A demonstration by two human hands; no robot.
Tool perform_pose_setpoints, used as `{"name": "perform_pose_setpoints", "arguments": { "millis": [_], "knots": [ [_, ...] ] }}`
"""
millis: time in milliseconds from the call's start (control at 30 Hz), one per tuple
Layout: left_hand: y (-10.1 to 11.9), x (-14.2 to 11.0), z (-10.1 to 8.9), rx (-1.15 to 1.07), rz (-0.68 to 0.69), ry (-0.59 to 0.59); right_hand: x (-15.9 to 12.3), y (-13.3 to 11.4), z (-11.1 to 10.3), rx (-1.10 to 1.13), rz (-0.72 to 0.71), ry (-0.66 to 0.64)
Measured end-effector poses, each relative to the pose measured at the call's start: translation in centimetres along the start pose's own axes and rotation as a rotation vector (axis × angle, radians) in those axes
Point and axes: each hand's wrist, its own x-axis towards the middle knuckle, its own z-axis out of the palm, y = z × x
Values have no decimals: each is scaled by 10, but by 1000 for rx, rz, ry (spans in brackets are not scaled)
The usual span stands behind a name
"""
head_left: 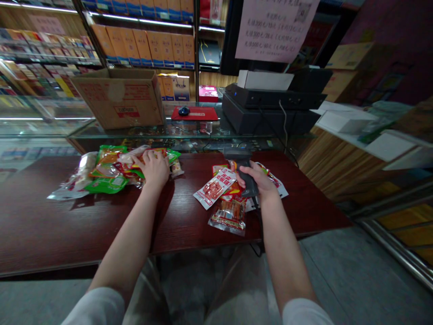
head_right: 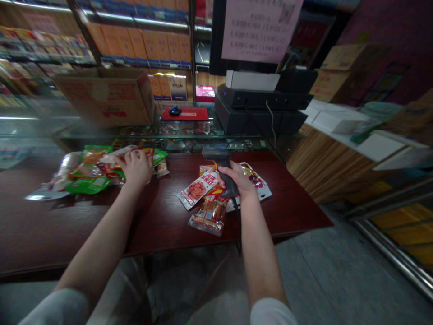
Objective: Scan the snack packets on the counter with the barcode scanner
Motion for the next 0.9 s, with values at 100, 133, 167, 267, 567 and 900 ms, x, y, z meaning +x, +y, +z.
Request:
{"name": "perform_pose_setpoints", "arguments": {
  "millis": [100, 133, 167, 267, 567, 900],
  "knots": [
    [24, -12, 10, -281, 90, -191, 0, -1, -7, -9, 3, 86],
    [32, -19, 16, -384, 118, -322, 1, -1, -11, -14, 7, 133],
    [40, -27, 23, -463, 142, -462, 1, -1, -16, -21, 9, 183],
    [57, -52, 43, -541, 190, -732, 4, 3, -31, -36, -6, 301],
    [41, -35, 47, -812, -233, -480, 6, 6, -35, -20, -5, 298],
    [37, -9, 17, -1827, -841, -703, 13, 17, 15, -52, 116, -27]
  ]
}}
